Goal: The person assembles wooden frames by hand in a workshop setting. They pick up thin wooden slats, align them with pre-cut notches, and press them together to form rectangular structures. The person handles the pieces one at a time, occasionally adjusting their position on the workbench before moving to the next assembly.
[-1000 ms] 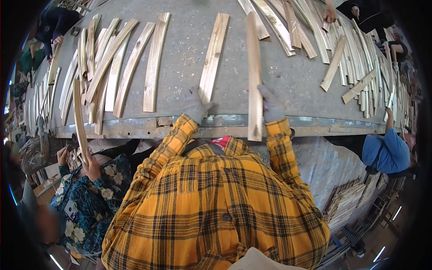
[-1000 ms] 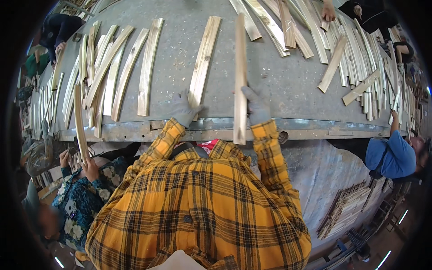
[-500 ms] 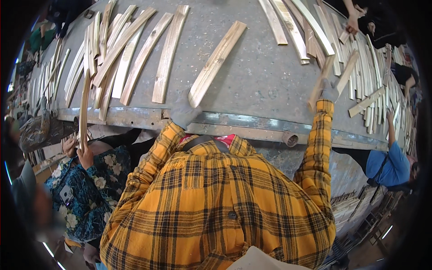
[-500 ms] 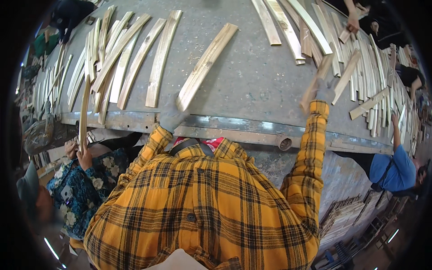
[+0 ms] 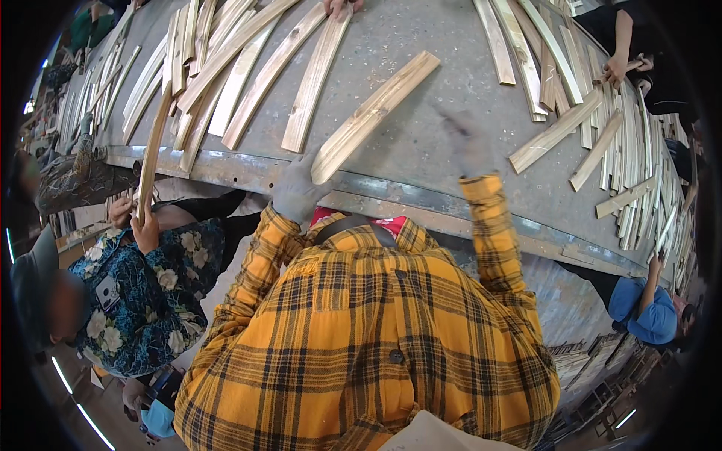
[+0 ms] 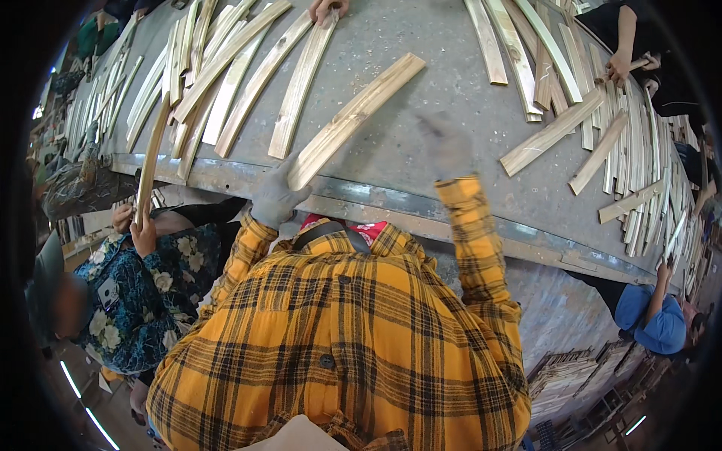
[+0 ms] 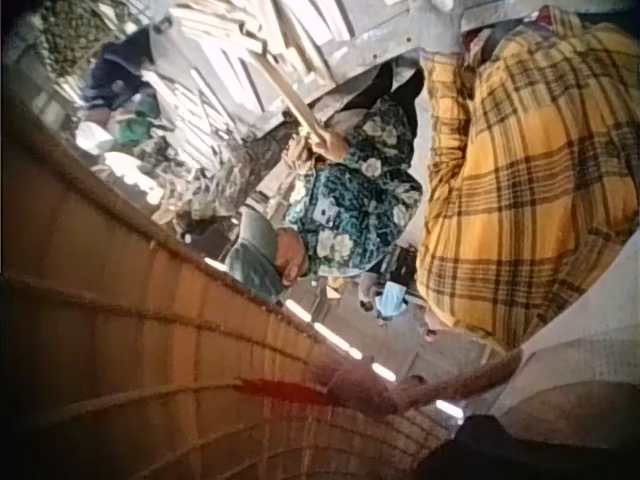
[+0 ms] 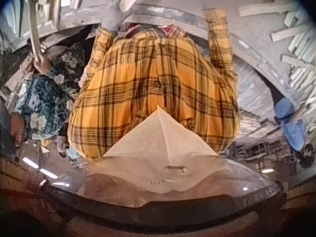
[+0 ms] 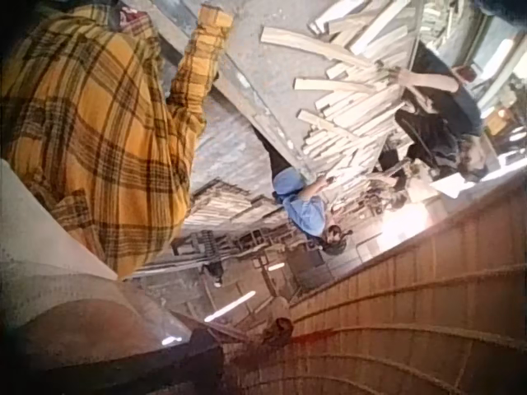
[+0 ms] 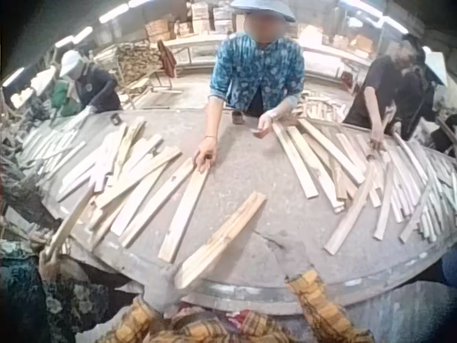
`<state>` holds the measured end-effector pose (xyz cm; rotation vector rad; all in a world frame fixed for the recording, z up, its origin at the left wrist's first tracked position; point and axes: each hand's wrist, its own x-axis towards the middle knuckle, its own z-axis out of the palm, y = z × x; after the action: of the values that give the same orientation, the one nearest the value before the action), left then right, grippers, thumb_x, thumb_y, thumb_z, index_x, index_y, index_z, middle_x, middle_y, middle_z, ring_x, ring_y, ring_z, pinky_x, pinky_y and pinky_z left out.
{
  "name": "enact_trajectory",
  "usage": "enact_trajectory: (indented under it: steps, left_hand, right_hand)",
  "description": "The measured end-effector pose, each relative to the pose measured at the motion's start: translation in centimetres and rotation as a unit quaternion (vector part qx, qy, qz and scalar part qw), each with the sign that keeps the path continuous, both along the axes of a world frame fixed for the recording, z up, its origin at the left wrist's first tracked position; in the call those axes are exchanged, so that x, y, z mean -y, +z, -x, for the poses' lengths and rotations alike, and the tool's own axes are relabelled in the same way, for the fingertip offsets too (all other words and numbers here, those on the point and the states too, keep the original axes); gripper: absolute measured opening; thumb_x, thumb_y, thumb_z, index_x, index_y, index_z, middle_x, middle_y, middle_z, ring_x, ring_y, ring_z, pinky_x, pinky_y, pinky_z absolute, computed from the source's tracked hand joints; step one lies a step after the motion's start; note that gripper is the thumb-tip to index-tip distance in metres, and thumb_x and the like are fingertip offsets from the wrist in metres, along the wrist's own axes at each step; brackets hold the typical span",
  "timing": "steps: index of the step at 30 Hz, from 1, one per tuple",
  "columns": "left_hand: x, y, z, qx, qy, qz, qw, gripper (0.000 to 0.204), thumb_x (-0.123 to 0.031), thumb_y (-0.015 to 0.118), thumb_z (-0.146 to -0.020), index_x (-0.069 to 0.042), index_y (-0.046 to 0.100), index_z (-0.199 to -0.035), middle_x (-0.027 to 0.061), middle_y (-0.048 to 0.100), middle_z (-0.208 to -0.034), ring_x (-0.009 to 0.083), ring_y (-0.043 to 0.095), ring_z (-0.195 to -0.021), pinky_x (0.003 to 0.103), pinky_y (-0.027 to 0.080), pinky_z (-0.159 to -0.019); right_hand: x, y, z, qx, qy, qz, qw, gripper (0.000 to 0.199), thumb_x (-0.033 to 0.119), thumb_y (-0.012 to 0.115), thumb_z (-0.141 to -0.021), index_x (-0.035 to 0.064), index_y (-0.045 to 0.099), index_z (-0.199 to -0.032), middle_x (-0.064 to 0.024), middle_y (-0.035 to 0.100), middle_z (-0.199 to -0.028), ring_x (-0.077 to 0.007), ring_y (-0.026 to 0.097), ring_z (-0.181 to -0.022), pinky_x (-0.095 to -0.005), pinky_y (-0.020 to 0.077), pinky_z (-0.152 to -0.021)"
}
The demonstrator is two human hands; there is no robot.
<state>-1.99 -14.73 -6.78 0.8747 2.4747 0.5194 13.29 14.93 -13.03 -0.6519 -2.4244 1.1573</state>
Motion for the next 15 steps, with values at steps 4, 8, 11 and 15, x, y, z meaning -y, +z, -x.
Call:
enact_trajectory:
  steps: [4,8,11,15]
  left_hand:
    - [1.3,-2.1,0.2,-0.050,-0.028,-0.016,0.998,0.074,-0.032,0.070,-0.071,-0.010,0.044,-0.136,0.0209,0.064,-0.099,0.0379,0.062,-0.089,0.043,0.049,-0.078]
    - [0.6,0.5,-1.1,0.004,-0.019,0.034,0.999,0.073,-0.030,0.068,-0.071,-0.009,0.043,-0.136,0.0207,0.061,-0.104,0.0368,0.059,-0.096,0.043,0.049,-0.082]
    - [0.2,1.3,-1.1,0.023,-0.012,0.051,0.998,0.073,-0.029,0.068,-0.070,-0.009,0.043,-0.136,0.0204,0.059,-0.106,0.0362,0.058,-0.099,0.043,0.048,-0.085]
    - [-0.1,1.4,-0.6,0.030,-0.017,0.060,0.998,0.073,-0.029,0.067,-0.071,-0.009,0.043,-0.136,0.0201,0.059,-0.107,0.0360,0.058,-0.100,0.043,0.048,-0.085]
  right_hand:
    - [4.7,-0.6,2.3,0.106,0.030,-0.166,0.980,0.054,0.007,0.058,-0.077,0.0264,0.055,-0.128,-0.0087,0.063,-0.086,-0.0256,0.063,-0.079,-0.0357,0.0510,-0.071]
    - [5.6,-2.4,1.7,0.141,0.036,-0.201,0.969,0.055,0.010,0.055,-0.079,0.0328,0.053,-0.129,-0.0080,0.061,-0.085,-0.0277,0.061,-0.074,-0.0398,0.0506,-0.064]
    - [5.7,-3.1,1.7,0.120,0.021,-0.195,0.973,0.058,0.008,0.057,-0.078,0.0344,0.052,-0.129,-0.0070,0.060,-0.086,-0.0273,0.061,-0.075,-0.0404,0.0507,-0.063]
    - [6.3,-1.8,0.8,0.117,0.032,-0.186,0.975,0.060,0.007,0.059,-0.076,0.0350,0.053,-0.128,-0.0065,0.060,-0.088,-0.0274,0.061,-0.076,-0.0401,0.0508,-0.064]
